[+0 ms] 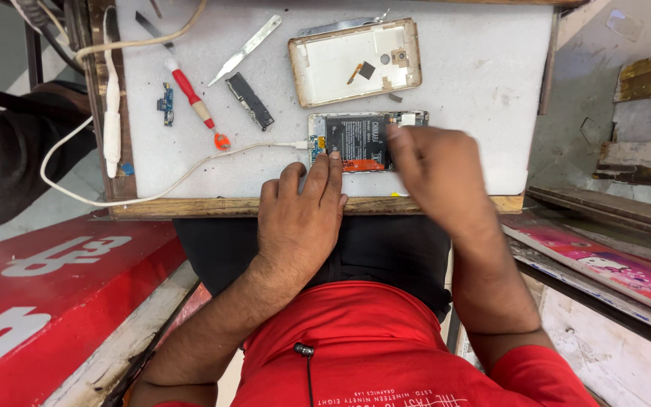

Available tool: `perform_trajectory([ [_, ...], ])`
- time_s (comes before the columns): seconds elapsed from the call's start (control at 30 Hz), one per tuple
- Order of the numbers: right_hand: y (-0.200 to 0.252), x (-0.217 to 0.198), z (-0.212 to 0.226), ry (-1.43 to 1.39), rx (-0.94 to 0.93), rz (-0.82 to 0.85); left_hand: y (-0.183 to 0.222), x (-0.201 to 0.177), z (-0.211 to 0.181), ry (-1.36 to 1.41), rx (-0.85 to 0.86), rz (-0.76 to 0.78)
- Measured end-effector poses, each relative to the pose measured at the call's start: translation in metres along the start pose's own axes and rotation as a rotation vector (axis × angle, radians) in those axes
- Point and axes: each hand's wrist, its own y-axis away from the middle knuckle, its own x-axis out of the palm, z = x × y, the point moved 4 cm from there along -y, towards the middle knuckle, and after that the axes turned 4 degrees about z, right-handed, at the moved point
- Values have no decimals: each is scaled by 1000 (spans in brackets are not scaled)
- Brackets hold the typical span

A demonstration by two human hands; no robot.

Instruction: The person disassembles a smartphone, removes the screen and battery, and manipulates internal components on a workbench. They repeatedly connect and disconnect a charging cable and handle small parts and tools while the device remains open.

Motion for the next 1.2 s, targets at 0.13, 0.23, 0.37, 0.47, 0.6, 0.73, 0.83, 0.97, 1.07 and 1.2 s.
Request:
perform_trajectory([
  [0.13, -11, 24, 20, 327, -61, -32, -2, 0, 0, -6, 4, 4],
  [0.23, -13, 30, 20, 385, 7, 51, 0, 1, 0, -21, 6, 0],
  [0.37, -9, 28, 20, 375, 0, 39, 2, 1, 1, -3, 6, 0],
  [0.47, -8, 23, 20, 259, -38, -40, 1, -1, 2, -13, 17, -16],
  [0.6, 4, 10, 12, 46, 3, -137, 1, -2, 5, 15, 29, -36],
  [0.73, 15, -4, 7, -1, 109, -140, 3, 1, 9, 61, 45, -55],
  [0.83, 15, -16, 5, 56, 178, -108, 5, 1, 11, 83, 42, -62],
  [0.97, 5, -18, 15, 53, 23, -129, 3, -1, 10, 93, 43, -55],
  [1.07, -9, 1, 25, 179, -38, -86, 2, -1, 10, 90, 33, -40],
  [1.2, -14, 19, 25, 286, 40, 15, 4, 3, 12, 89, 42, -50],
])
